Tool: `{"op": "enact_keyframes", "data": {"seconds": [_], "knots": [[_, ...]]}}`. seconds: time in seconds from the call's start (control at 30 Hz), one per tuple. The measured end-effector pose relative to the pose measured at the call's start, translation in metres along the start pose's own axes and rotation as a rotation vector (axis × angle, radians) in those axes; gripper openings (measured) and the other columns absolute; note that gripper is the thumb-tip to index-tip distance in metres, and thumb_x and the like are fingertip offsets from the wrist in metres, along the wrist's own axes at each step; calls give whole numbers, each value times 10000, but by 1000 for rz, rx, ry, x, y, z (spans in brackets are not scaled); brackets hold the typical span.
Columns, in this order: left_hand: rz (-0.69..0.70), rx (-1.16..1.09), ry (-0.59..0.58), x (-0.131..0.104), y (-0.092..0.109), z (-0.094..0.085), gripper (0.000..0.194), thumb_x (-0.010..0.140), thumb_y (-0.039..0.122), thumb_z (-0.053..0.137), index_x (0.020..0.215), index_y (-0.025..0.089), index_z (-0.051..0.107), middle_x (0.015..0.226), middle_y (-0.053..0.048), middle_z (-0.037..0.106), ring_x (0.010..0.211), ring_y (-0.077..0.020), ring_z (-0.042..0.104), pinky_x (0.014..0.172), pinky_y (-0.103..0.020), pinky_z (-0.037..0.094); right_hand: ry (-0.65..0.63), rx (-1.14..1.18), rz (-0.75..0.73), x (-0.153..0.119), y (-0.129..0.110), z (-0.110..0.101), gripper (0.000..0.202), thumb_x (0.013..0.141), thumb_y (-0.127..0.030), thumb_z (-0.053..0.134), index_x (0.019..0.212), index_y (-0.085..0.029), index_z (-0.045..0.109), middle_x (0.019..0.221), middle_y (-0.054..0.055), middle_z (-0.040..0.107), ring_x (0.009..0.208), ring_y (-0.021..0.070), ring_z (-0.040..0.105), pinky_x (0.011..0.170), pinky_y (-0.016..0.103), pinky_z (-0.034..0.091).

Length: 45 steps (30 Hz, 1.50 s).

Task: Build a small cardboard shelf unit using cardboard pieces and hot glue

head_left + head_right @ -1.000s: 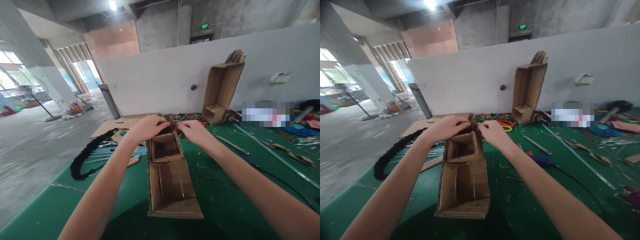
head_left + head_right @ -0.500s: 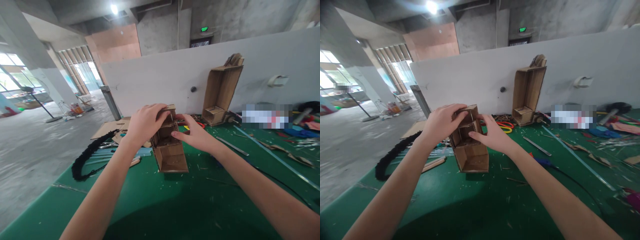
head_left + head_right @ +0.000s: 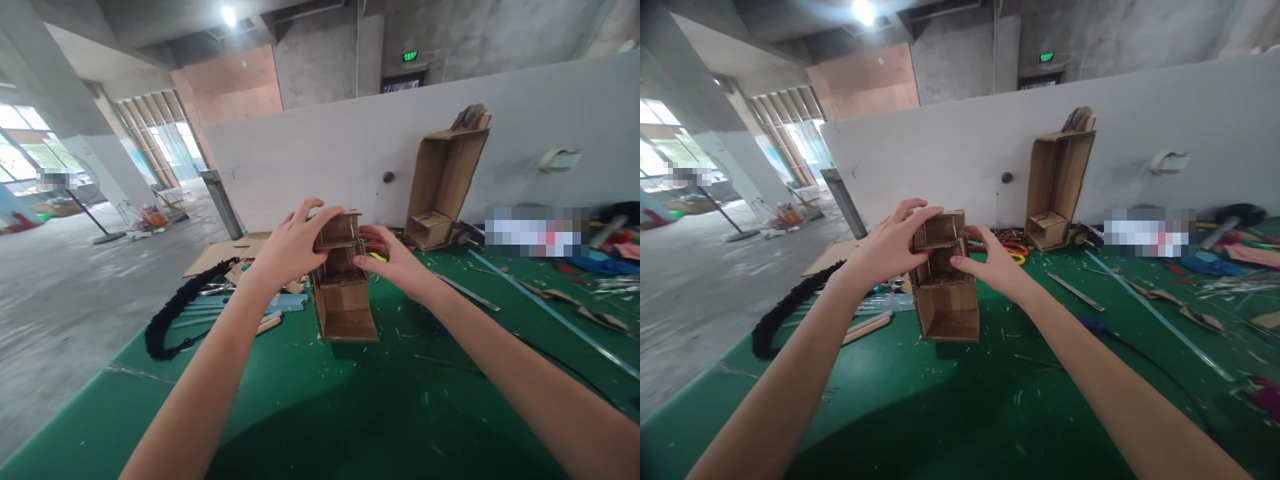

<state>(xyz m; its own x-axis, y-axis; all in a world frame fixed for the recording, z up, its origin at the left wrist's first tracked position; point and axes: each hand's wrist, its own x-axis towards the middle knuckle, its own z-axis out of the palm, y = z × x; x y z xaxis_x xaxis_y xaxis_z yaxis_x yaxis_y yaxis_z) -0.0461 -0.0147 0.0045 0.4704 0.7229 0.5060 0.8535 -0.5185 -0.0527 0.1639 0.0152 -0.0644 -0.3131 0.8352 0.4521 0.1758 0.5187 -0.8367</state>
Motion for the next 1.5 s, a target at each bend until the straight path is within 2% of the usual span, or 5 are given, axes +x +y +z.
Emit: {"op": "enact_keyframes", "data": {"seconds": [0.3, 0.8, 1.0, 1.27, 1.5], "knots": [[4, -98, -18, 1, 1, 5, 652, 817, 149, 491, 1412, 315, 282, 1377, -75, 409, 1208, -289, 475, 973, -457, 468, -56, -150, -33, -1, 2, -5, 492, 781, -482, 652, 1203, -285, 492, 1316, 105, 449, 1195, 295, 500, 910, 499, 502], [2, -107, -130, -3, 1, -4, 832, 757, 395, 616, 1463, 332, 181, 1471, -74, 313, 1284, -346, 400, 970, -509, 463, -193, -307, -58, -6, -5, -15, 514, 688, -483, 731, 1075, -247, 489, 1289, 91, 371, 1215, 274, 453, 920, 442, 513], [2, -128, -185, -5, -3, -10, 959, 722, 589, 623, 1489, 337, 105, 1508, -86, 256, 1317, -359, 363, 1018, -524, 421, -278, -442, -62, -12, -11, -16, 529, 700, -533, 709, 1085, -228, 511, 1193, 92, 464, 1035, 249, 537, 806, 421, 538], [-47, -142, -125, -2, 0, -6, 559, 944, 439, 342, 1473, 320, 206, 1464, -80, 340, 1256, -299, 458, 1029, -486, 416, -345, -539, -34, -18, -20, -16, 474, 713, -496, 713, 1031, -198, 526, 1141, 101, 548, 881, 217, 603, 763, 388, 521], [-38, -164, -80, -1, 0, -2, 482, 972, 361, 305, 1451, 314, 274, 1435, -79, 384, 1287, -287, 436, 1057, -483, 395, -389, -553, 5, -18, -13, -19, 555, 650, -526, 748, 1048, -202, 537, 1107, 99, 578, 873, 231, 604, 727, 388, 512]]}}
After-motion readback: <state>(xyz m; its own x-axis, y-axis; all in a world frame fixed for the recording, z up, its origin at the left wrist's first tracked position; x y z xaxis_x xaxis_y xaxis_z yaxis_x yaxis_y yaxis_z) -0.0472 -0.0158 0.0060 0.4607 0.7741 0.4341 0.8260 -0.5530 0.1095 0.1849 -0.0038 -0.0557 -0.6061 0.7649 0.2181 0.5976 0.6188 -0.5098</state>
